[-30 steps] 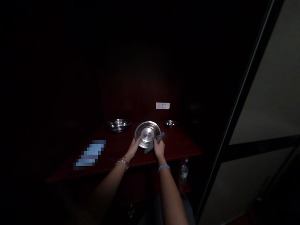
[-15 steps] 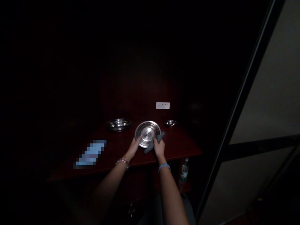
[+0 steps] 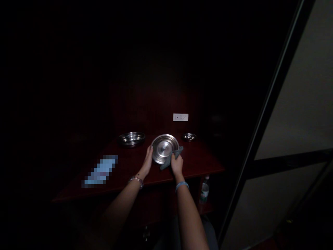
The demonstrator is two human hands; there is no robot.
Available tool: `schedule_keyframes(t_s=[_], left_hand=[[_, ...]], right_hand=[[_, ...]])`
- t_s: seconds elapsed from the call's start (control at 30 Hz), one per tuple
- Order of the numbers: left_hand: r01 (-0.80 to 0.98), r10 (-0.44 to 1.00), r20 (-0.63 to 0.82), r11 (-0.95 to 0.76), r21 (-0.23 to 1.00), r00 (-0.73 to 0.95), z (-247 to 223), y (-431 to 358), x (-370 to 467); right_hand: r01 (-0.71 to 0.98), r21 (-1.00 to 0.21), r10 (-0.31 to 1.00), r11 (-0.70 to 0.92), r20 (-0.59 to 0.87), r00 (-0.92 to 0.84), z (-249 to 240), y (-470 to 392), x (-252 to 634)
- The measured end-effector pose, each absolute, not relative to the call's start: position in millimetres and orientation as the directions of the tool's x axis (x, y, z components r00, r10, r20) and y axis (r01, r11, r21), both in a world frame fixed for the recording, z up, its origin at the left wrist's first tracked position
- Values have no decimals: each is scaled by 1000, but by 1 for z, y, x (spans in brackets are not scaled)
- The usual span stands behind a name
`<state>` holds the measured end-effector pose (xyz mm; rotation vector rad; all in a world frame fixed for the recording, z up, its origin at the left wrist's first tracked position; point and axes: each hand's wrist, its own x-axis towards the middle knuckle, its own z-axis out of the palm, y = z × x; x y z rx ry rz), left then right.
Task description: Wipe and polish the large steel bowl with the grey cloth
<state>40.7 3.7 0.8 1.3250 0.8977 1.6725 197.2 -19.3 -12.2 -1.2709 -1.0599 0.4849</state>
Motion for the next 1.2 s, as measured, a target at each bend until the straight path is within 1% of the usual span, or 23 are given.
schedule_keyframes(t_s=[0.03,0.1,0.17,0.2,0.33,0.77,1.2], left_hand=[[-160,904,394,-419,894,-169,1,5,39],[-158,914,316,-361,919,-254,-1,8,36],[-131,920,251,-301,944,-301,-3,12,35],[-110,919,242,-288,951,-311,-5,13,34],[-50,922,270,-295,954,-277,-9,16,34],[-50,937,289,-304,951,-195,2,4,38],[-64,925,312,-332,941,-218,2,5,39]], right_hand=[[248,-929,799,275,364,478,-12,-19,197],[259,-931,797,255,354,489,-12,-19,197],[271,-930,798,250,356,485,-12,-20,198],[271,-929,800,254,359,481,-12,-20,198],[253,-933,798,257,353,489,-11,-20,197],[266,-931,801,251,354,482,-10,-22,197],[271,-933,803,236,344,487,-10,-23,197]])
